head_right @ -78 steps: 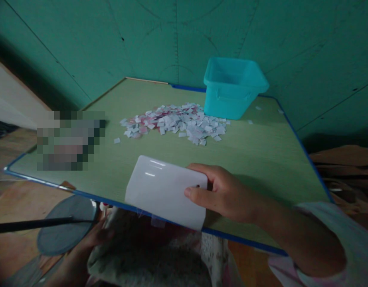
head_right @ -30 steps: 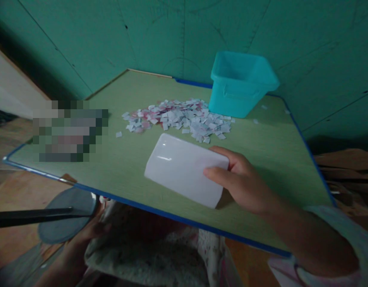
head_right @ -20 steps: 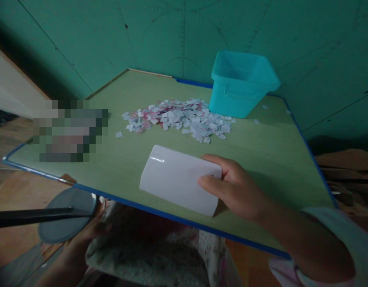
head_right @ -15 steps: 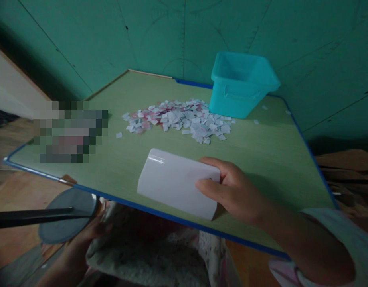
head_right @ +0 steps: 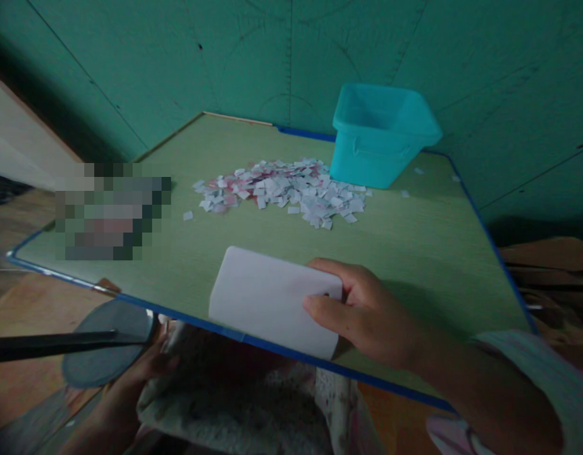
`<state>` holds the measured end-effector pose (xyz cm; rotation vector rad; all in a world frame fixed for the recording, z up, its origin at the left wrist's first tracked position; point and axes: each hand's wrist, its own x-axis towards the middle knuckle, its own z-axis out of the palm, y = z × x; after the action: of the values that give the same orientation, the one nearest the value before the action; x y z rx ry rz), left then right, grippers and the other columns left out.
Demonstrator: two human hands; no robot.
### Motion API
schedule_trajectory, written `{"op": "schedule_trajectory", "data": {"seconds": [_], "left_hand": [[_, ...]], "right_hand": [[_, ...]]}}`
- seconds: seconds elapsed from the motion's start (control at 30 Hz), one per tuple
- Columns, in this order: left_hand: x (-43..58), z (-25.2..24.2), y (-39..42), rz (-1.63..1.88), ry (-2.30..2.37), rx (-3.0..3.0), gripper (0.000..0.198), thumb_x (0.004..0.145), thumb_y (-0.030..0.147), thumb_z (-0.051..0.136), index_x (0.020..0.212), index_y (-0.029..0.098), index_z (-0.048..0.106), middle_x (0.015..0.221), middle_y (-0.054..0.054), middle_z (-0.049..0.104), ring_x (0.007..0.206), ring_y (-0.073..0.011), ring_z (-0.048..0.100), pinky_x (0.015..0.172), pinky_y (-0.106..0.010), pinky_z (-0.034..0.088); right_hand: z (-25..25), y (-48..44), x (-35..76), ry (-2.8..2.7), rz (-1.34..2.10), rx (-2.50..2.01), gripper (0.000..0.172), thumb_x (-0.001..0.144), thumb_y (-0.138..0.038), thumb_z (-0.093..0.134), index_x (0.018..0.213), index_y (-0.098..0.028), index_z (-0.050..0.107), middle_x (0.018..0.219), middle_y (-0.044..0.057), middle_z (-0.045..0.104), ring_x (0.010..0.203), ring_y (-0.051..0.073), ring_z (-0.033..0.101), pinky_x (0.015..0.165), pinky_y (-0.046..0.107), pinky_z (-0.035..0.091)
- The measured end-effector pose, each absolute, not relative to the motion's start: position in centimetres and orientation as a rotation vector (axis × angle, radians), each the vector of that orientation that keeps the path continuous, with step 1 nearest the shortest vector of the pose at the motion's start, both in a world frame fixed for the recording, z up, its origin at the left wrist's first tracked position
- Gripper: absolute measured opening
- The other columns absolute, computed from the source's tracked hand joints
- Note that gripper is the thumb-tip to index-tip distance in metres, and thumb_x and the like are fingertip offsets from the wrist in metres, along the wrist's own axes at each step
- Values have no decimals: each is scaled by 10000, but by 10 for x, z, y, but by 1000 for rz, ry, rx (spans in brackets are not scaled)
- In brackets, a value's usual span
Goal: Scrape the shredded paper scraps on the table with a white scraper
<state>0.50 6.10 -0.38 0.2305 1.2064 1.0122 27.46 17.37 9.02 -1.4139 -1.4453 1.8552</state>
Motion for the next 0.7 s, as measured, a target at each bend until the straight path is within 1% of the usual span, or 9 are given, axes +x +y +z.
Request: {"op": "schedule_trajectory", "data": {"seconds": [0.1,0.2,0.3,0.43,0.53,0.63,0.7], "left_hand": [[8,1,64,1014,1187,215,678,525,172,658,1199,212,598,811,-34,774,841,-308,701,684,-360,555],[9,4,65,1019,1207,168,721,497,163,666,1210,215,580,832,-37,773,852,-313,699,684,-362,553],[11,5,65,1040,1232,144,746,488,153,672,1223,213,556,841,-32,772,868,-315,696,702,-368,551],[10,1,65,1048,1209,156,740,509,149,660,1237,198,539,833,-29,774,884,-313,695,720,-375,550],[4,-8,64,1024,1220,178,771,497,151,682,1252,186,526,815,-34,776,866,-316,700,712,-374,551],[-3,-21,64,1008,1211,179,822,471,165,721,1264,193,506,785,-35,772,854,-323,698,709,-377,545],[-7,-28,64,993,1182,169,774,459,185,747,1209,217,556,681,-10,750,811,-321,698,708,-383,541]], "right_hand": [[92,171,275,-1436,1900,-1447,342,684,-413,670,964,-222,624,689,13,660,574,158,608,504,266,506],[92,167,279,-1475,1857,-1468,358,662,-431,686,954,-229,638,756,34,686,634,177,632,542,280,523],[91,164,282,-1518,1804,-1488,384,661,-433,691,989,-242,642,809,40,698,679,192,641,548,284,523],[91,168,284,-1554,1801,-1398,285,712,-425,663,932,-244,657,715,14,671,619,164,612,516,255,495],[88,179,285,-1499,1679,-1397,238,719,-415,672,893,-254,648,690,-3,650,583,150,584,489,246,470],[82,191,287,-1469,1559,-1388,191,732,-397,667,853,-253,633,711,-3,639,619,153,582,529,251,472],[79,196,288,-1473,1515,-1376,188,746,-381,654,867,-240,626,739,3,643,659,160,591,565,255,478]]}}
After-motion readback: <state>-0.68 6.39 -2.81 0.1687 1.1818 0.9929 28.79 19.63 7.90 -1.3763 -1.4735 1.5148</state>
